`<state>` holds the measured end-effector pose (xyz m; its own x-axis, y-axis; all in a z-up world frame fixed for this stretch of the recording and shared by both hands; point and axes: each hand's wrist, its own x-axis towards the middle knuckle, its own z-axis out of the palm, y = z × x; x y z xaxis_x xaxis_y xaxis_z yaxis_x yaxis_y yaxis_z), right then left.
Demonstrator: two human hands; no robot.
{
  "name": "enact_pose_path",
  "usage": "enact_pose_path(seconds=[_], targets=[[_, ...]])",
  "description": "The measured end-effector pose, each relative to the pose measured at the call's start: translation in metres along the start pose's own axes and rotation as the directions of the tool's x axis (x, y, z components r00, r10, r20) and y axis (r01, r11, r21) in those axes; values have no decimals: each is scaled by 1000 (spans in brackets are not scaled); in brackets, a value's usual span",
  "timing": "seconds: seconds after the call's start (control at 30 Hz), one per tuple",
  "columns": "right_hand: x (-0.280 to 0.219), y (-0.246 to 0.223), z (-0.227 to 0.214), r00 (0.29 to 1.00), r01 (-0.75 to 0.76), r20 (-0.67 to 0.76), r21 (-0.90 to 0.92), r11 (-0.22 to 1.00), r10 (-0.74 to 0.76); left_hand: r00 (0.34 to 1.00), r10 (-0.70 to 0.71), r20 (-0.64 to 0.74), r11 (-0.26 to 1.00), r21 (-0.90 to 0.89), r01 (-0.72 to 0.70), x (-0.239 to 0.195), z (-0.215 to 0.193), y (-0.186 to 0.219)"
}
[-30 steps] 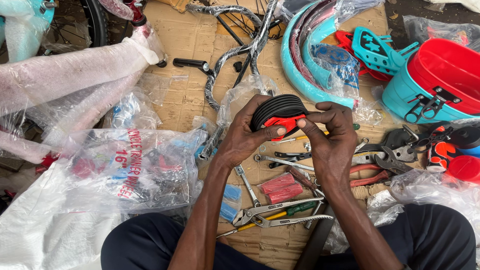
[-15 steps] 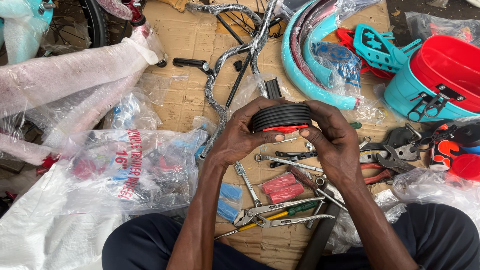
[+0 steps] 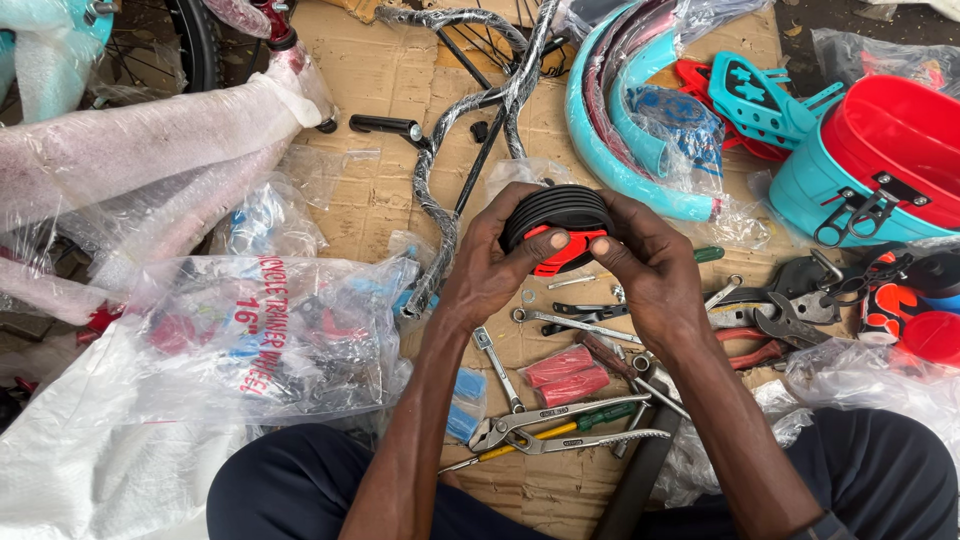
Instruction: The person assembles a bicycle trainer wheel hub by inserting a rubber ring, tightening a screw with a screwdriver, and securing the assembly with pliers. The person then unpacks a blue plastic bracket and attaches it to the hub.
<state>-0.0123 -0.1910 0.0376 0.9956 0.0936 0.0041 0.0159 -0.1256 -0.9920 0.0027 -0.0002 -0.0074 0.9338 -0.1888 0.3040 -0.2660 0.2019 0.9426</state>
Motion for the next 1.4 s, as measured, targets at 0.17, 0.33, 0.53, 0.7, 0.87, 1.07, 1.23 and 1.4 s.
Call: enact_pose_path(seconds=[0.17,0.33,0.53,0.7,0.87,1.07,1.23,1.4], targets=[[5,9,0,1000,8,0,18,1000,-8,995,-46,-92,999,-26,44,2,3,-8],[7,17,4,997,80,-23,49,996,-79,991,-81,-106,995,50,86,6,9,-6],[15,20,24,989,-48,-122,243,969,79,995,-1,-104,993,-115,-11,5,-1,-10],[10,22,29,960,-246,-15,434,867,280,976,-62,-210,997,41,72,8,1,-19],[-5,29,15,956,-279,8,318,906,292,994,-107,-12,994,35,107,5,0,-9],[-5,2,-6,980,198,6,-179,964,-200,996,-35,83,964,265,11,12,1,7],[-7,-3,-1,982,191,61,-343,920,-181,994,-68,84,941,337,35,11,7,14],[-8,-6,1,974,227,71,-356,906,-216,997,-13,71,933,359,-13,9,12,8]])
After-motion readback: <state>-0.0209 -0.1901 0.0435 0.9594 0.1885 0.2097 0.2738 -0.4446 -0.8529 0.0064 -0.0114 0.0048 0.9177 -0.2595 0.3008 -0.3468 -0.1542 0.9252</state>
